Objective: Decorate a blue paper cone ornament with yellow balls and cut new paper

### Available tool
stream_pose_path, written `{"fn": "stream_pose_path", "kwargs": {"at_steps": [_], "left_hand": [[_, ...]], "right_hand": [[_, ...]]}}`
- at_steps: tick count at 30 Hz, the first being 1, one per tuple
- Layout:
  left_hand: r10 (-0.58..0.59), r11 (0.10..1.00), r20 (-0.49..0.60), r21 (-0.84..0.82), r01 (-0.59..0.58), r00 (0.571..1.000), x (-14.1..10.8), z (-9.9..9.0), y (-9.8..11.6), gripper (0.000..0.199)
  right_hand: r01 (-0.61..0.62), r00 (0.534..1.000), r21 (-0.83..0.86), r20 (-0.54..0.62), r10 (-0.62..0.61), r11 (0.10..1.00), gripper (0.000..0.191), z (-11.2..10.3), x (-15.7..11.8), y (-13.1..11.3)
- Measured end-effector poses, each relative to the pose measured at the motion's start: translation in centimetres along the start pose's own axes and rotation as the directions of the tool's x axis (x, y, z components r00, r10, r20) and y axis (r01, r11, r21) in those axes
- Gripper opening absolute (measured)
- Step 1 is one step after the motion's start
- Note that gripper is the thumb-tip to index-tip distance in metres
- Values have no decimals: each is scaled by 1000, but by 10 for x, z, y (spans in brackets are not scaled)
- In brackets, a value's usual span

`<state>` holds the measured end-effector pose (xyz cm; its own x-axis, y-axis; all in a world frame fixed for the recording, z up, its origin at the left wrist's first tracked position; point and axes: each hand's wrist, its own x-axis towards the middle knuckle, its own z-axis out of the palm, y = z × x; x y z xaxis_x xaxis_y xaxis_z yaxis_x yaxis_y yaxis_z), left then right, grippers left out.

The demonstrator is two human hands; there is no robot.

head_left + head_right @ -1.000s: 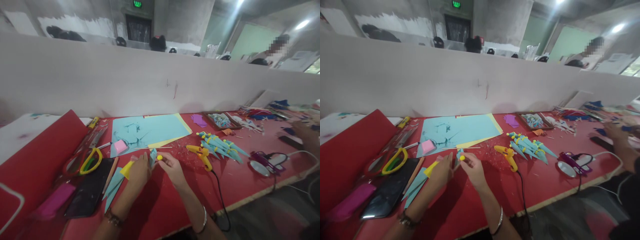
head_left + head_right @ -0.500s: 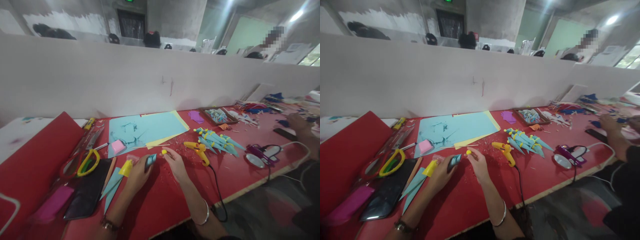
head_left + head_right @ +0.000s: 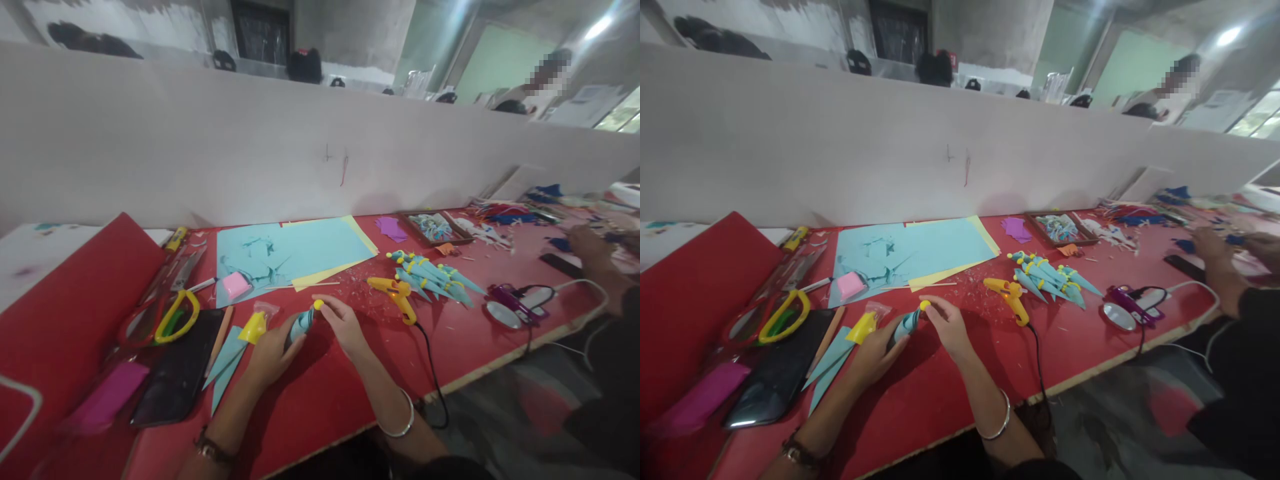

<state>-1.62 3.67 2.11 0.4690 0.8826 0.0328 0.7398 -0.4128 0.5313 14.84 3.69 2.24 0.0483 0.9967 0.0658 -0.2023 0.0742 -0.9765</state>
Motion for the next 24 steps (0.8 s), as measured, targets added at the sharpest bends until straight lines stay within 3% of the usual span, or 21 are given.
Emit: {"fn": "stream_pose_path", "kwargs": {"at_steps": [24], "left_hand": [[-8, 1000, -22, 2, 8, 1000, 1, 2, -2, 43]], "right_hand": [[81, 995, -154, 68, -71, 985, 31, 2, 0, 4]]}}
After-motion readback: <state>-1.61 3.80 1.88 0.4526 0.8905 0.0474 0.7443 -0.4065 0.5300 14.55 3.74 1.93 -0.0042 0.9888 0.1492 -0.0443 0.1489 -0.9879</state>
